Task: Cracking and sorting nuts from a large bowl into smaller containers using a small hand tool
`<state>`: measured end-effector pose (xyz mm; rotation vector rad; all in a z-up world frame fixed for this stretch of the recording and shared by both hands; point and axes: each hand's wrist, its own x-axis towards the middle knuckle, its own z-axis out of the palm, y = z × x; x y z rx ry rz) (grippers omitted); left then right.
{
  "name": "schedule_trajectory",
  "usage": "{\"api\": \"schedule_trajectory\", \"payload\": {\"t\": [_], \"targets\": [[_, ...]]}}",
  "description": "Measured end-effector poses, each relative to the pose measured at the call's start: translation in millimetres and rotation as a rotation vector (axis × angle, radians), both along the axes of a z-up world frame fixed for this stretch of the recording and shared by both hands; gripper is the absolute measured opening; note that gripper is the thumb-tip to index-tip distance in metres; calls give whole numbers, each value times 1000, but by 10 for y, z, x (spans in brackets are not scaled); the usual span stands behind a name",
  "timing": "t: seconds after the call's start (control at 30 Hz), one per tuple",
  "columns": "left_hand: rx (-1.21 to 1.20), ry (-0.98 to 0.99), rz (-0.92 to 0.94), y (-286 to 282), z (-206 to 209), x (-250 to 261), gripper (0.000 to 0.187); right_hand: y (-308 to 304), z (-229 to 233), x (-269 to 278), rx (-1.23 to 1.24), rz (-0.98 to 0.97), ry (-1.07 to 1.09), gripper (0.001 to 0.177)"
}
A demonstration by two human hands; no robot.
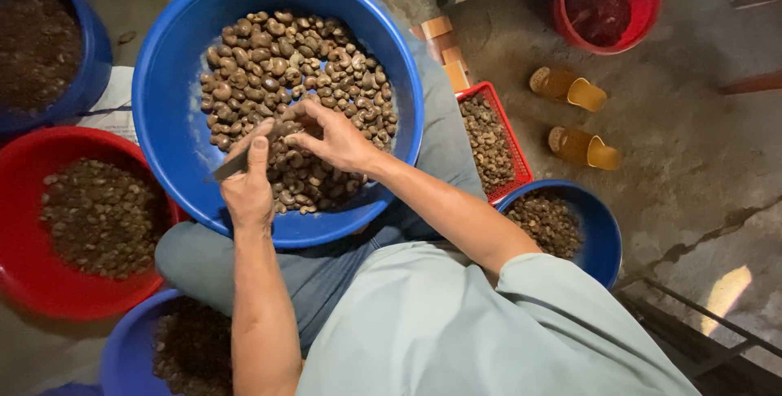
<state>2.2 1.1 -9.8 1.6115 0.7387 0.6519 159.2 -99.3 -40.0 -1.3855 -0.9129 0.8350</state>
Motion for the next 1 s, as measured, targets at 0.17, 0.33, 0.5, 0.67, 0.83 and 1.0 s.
{"api": "schedule_trajectory", "payload": {"t": [0.17,0.33,0.5,0.67,0.83,1.0], "targets": [[-86,-57,94,62,-237,-20,23,-24,43,-26,-25,-15,-83,36],[-76,-33,104,-9,-92,-7,29,-69,284,37,38,-101,-25,34],[-99,-1,141,38,-244,-42,23,-799,486,291,-6,-364,-113,34],[94,97,139,4,-151,6,24,-2151,33,777,-91,-679,-248,26],[-38,-39,101,13,-346,-7,27,-3531,-787,795,-990,-659,-319,55],[3,37,112,13,-387,-41,25,-4935,-1591,395,-1417,-514,-276,66]]}}
